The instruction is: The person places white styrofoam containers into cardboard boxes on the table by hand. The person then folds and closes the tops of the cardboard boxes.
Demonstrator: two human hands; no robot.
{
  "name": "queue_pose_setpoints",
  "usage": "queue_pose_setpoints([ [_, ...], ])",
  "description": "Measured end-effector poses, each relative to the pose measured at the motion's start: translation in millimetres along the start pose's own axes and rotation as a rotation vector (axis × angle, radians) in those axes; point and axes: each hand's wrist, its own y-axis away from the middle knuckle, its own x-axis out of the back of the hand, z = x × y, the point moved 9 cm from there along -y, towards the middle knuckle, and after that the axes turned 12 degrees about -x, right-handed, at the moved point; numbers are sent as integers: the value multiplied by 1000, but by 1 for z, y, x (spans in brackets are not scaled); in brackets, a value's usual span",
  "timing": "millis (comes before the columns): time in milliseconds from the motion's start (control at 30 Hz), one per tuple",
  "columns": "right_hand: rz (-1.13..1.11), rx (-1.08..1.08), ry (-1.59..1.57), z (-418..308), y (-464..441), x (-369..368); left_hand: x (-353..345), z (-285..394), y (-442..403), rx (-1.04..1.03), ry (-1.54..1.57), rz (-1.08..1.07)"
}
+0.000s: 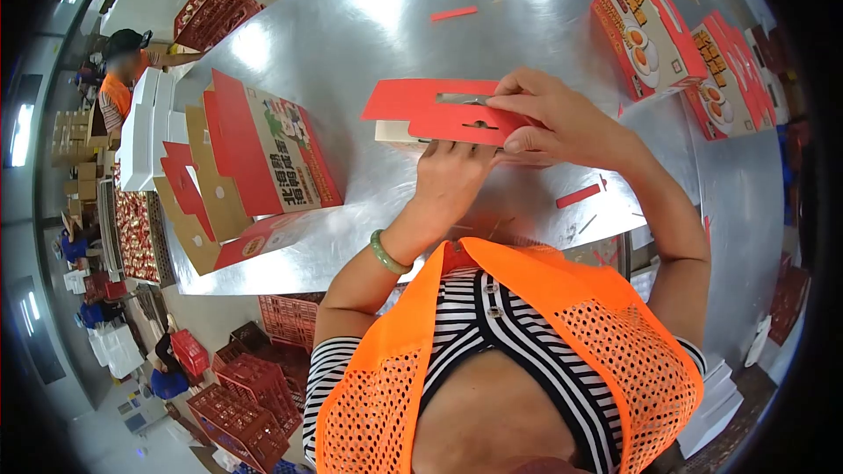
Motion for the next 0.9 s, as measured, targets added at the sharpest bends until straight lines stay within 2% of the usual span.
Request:
queue_pose_setpoints([
  [67,59,49,25,-4,1,1,1,1,-1,-5,-4,15],
  [133,123,127,260,-6,5,-10,1,2,2,-15,3,25],
  [200,164,134,307,-8,10,-19,-7,4,4,-27,-48,-26],
  [267,201,146,362,-9,11,-24,-1,4,2,-9,8,12],
  [333,336,167,596,-13,10,-24,4,0,4,12,59,49],
  [467,214,110,456,-10,7,-32,15,2,15,-101,107,185],
  [533,369,180,395,-12,14,-30,22,2,24,-139,162,208],
  [633,463,186,463,-9,16,-33,48,-10,29,-143,187,252],
  [767,444,175,490,-4,10,-34,74,-49,3,-54,-68,69],
  [833,413,185,539,-8,9,-34,64,-77,-7,-21,-177,-8],
  [900,419,205,570,-8,10,-37,15,-95,7,-5,247,-283],
])
